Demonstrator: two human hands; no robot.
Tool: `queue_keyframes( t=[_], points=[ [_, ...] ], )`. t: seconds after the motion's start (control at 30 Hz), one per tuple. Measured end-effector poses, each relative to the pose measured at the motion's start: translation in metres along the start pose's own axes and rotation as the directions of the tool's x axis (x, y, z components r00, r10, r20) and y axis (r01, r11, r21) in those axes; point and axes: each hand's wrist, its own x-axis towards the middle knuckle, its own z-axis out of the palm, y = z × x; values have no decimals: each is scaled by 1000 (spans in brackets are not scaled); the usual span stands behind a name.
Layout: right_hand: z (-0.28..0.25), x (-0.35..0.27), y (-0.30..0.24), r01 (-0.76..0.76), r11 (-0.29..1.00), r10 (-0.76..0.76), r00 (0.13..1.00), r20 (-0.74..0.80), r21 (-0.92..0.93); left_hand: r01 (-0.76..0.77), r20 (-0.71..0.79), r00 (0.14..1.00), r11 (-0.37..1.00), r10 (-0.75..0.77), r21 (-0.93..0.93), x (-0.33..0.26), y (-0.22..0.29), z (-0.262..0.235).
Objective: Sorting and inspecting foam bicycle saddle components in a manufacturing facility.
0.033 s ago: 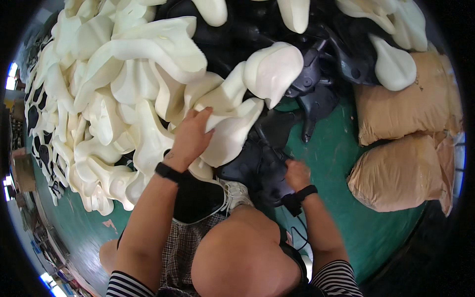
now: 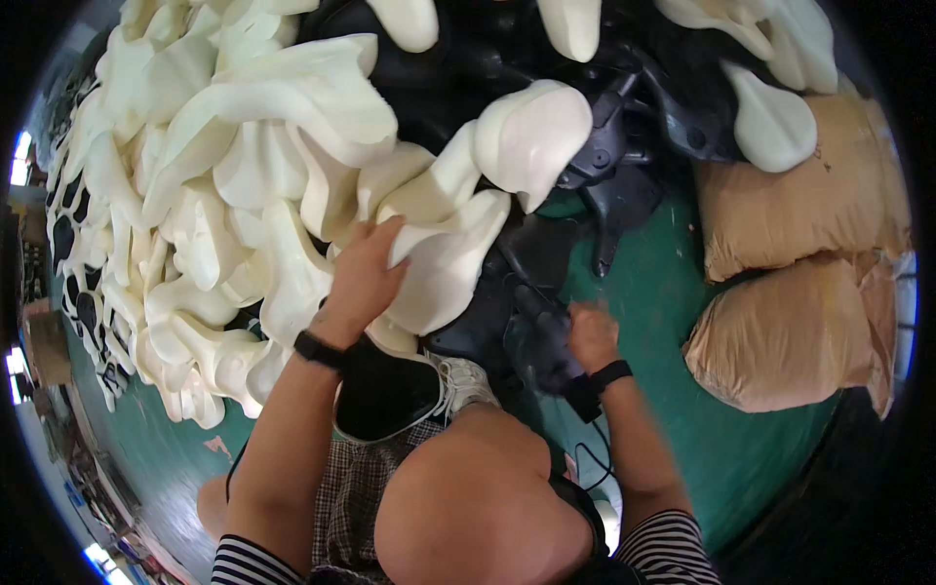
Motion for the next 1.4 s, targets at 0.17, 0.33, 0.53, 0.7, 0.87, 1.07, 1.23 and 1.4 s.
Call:
queue_keyframes(
  t=[0.17, 0.33, 0.53, 0.7, 0.87, 1.07, 1.23, 1.4],
  points=[
    [-42, -7, 18, 284, 956, -175, 743, -646, 68, 160, -68, 958, 718, -278, -677, -67, -29, -38],
    [-3, -1, 45, 202, 979, -163, 806, -569, 6, 367, 215, 856, 262, -470, -893, -117, -32, -83],
    [-11, 55, 66, 153, 877, -274, 938, -212, -456, 557, 423, 730, 108, -537, -823, -135, -38, -74],
    [-106, 42, 43, 196, 841, -460, 751, -475, -504, 358, 256, 777, 70, -576, -931, -140, -25, -74],
    [-190, -25, -53, 571, 796, -575, 610, -545, -201, 227, -21, 803, 339, -595, -913, -154, -33, -63],
    [-180, -38, -164, 853, 418, -611, 519, -598, 313, 73, -234, 804, 480, -547, -874, -155, -9, -69],
    [-153, -27, -216, 830, 314, -534, 556, -637, 461, -55, -276, 832, 423, -481, -904, -154, 10, -71],
    [-141, -7, -248, 934, 273, -558, 348, -753, 230, -59, -227, 816, 314, -532, -948, -147, 9, -77]
  ],
)
